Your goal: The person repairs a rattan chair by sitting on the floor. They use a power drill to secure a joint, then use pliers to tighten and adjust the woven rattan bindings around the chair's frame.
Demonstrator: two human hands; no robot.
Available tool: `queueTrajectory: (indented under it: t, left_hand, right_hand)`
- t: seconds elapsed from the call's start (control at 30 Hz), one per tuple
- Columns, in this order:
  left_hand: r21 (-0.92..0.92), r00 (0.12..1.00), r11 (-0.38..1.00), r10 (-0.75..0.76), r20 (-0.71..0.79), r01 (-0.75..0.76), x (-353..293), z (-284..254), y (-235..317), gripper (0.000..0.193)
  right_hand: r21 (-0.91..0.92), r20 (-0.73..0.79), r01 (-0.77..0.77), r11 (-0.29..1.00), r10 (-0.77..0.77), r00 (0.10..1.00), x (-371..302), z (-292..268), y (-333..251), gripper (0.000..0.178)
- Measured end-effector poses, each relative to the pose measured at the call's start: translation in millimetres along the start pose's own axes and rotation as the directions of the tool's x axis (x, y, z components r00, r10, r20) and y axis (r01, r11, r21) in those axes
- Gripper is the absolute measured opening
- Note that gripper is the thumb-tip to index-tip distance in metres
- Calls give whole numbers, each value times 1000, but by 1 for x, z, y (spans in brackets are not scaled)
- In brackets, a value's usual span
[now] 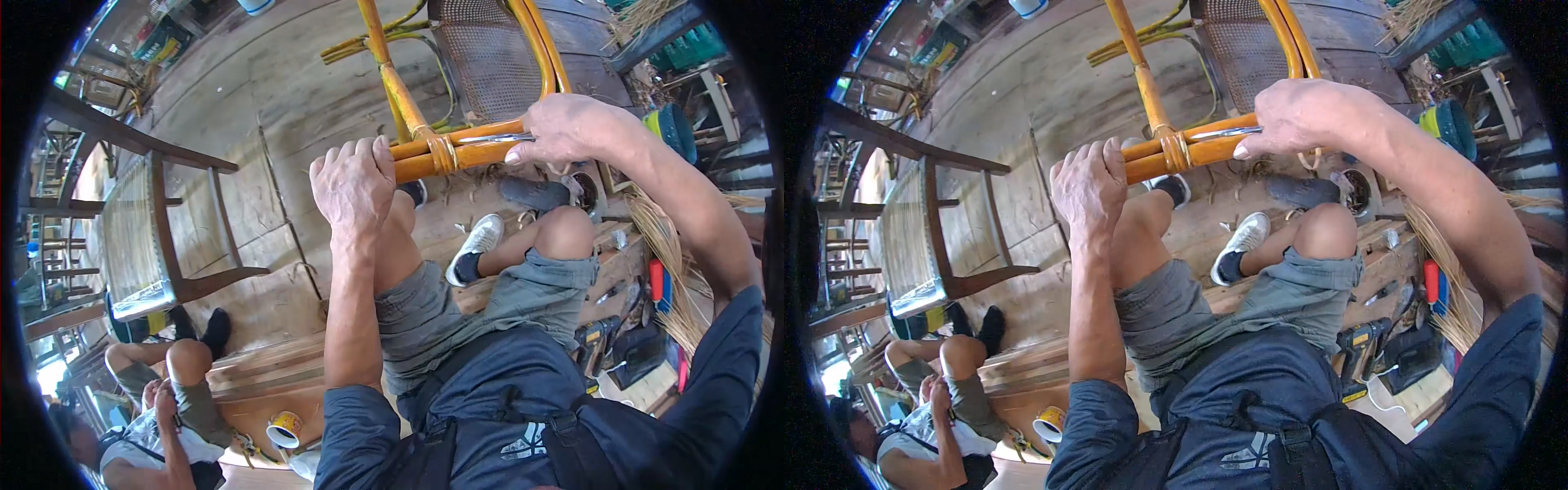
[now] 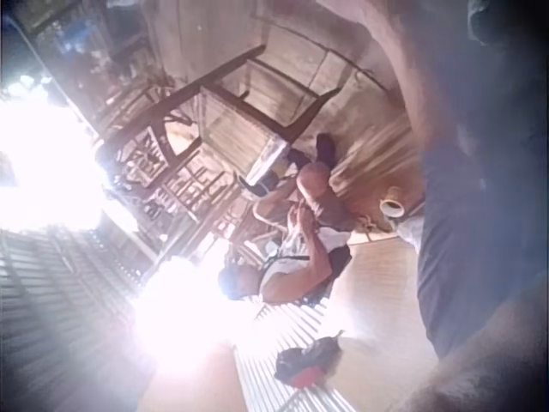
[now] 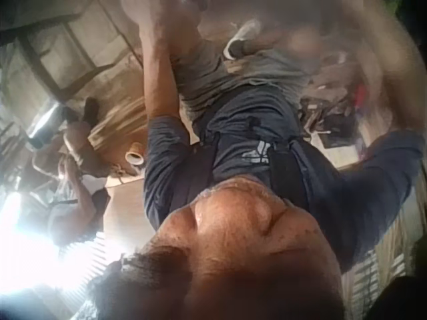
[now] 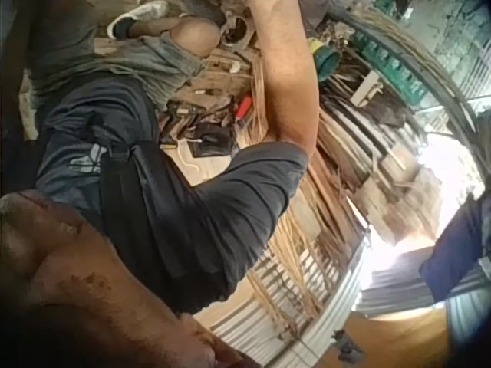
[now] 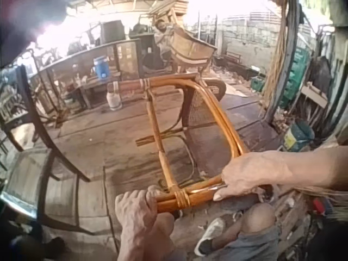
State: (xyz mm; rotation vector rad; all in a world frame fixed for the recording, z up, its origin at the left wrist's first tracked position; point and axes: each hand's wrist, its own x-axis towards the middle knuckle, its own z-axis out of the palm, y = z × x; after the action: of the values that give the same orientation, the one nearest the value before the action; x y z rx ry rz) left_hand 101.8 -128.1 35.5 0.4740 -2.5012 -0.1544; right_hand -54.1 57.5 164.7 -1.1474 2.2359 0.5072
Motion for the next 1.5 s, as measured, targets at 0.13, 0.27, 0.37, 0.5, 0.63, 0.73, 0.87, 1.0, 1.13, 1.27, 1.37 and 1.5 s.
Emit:
queueTrajectory:
  t: [0.13,0.27,0.37,0.5,0.63,0.73,0.87,1.0,1.13,1.27,1.37,1.5]
  left_hand:
    - [-16,1000,1000,-13,-7,13,-16,-7,6,25]
    - [-67,1000,998,3,20,-2,-28,-9,2,21]
    - [-68,1000,998,11,0,-11,-29,-7,0,18]
    - [-34,1000,999,15,-21,-15,-31,-5,-2,18]
    - [-54,998,999,3,-65,-6,-35,1,7,25]
    - [-59,997,998,-28,-71,24,-37,2,6,24]
    - [-61,1000,998,-17,-14,16,-44,-4,9,23]
    - [-62,1000,998,-6,-2,6,-46,-7,6,23]
    - [-58,999,998,-2,-50,-1,-42,-5,3,24]
    - [-87,997,996,8,-75,-15,-43,6,17,24]
    - [-38,996,999,-1,-94,-2,-41,9,6,24]
    - [-16,997,1000,-10,-72,9,-39,6,3,23]
  right_hand:
    - [-82,29,62,995,-60,998,-2,-5,-20,60]
    - [-120,39,37,992,-33,999,-11,-4,-31,57]
    - [-134,38,15,991,-10,999,-13,-4,-40,55]
    - [-161,41,37,986,-31,999,0,-5,-39,54]
    - [-262,34,17,965,-8,999,-8,0,-52,50]
    - [-137,-155,50,989,-71,985,0,58,-21,41]
    - [-49,-205,94,994,-102,973,2,82,-5,38]
    - [-84,12,151,985,-150,989,4,50,-16,54]
    - [-176,69,82,981,-71,995,1,23,-38,52]
    - [-391,129,25,920,27,991,-18,-1,-67,46]
    - [-385,-138,114,916,-179,974,-10,35,-37,40]
    - [-114,-345,105,988,-138,928,9,81,-14,35]
